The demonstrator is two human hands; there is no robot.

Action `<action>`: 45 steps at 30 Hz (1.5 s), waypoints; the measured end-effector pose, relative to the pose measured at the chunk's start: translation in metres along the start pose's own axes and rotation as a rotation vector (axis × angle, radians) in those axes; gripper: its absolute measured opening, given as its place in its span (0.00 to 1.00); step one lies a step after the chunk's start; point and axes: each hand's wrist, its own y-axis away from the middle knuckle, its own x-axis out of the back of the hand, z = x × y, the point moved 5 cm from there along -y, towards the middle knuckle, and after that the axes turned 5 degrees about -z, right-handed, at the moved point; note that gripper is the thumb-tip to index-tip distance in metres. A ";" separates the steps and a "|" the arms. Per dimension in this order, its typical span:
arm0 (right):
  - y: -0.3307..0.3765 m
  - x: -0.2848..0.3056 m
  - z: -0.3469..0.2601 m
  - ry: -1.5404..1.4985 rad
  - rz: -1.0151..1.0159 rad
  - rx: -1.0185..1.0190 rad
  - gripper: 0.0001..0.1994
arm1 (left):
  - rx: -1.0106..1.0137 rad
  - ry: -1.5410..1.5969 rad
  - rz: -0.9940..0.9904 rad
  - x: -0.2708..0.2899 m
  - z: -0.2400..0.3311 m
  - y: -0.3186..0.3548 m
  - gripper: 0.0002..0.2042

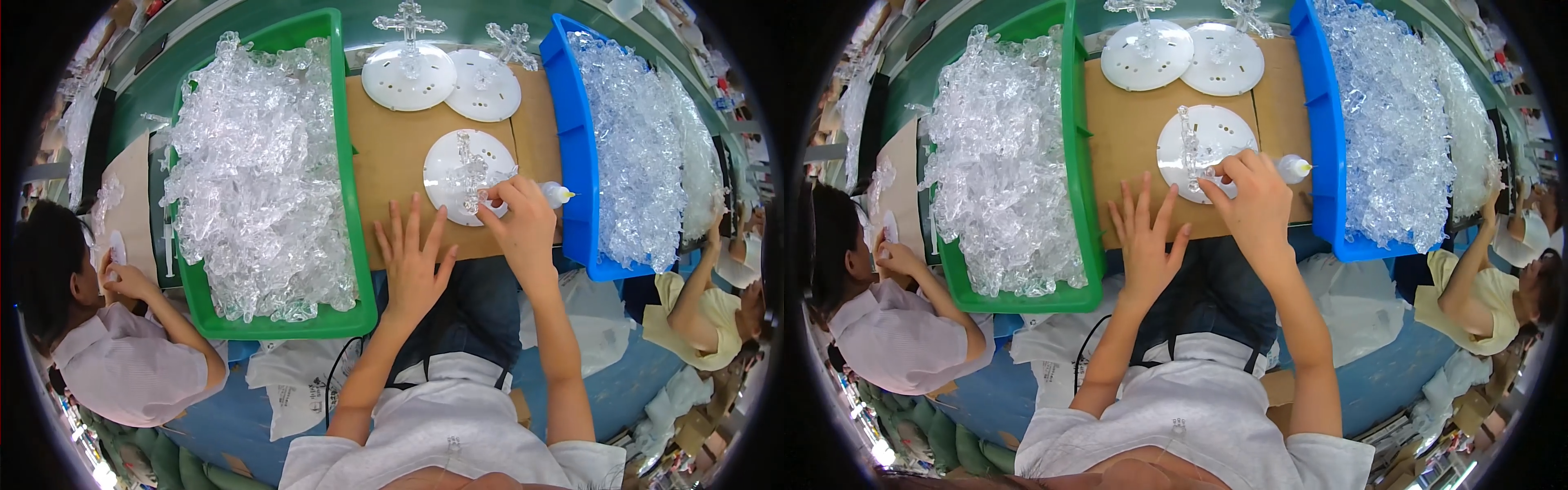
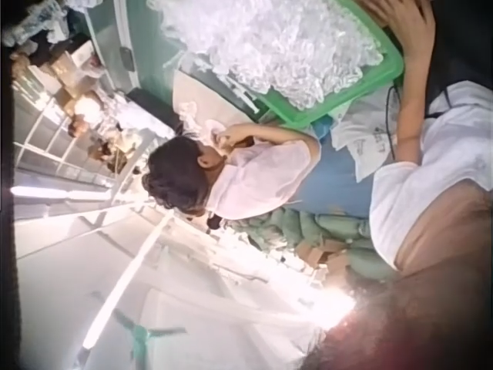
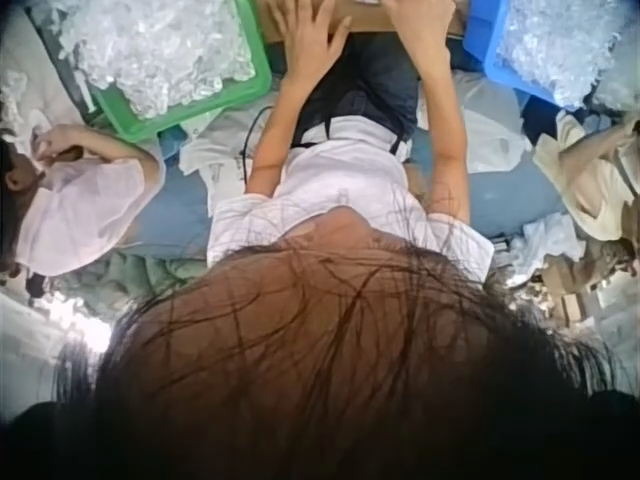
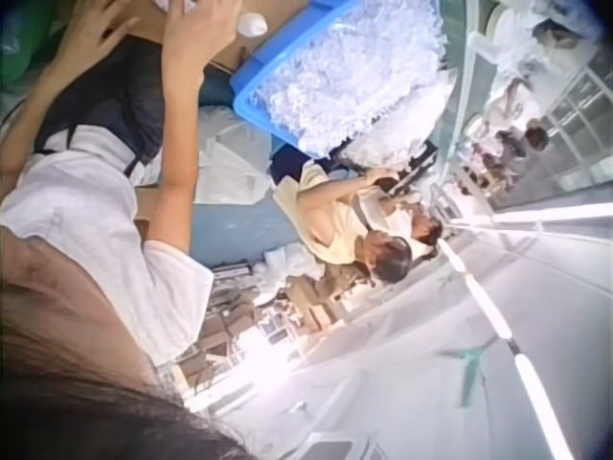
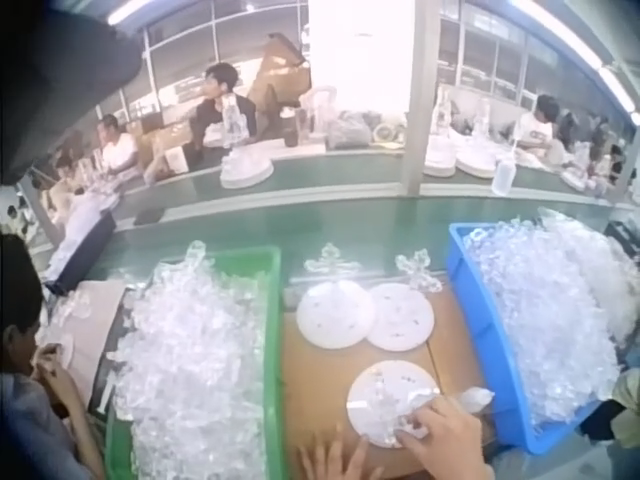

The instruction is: Apply glue to circular bases and attach decorative acrylic crystal pieces to assemble light fixtures on a factory line.

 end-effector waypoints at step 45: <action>-0.281 0.011 -0.048 0.068 -0.475 0.464 0.20 | 0.004 0.205 0.204 0.013 -0.012 -0.016 0.20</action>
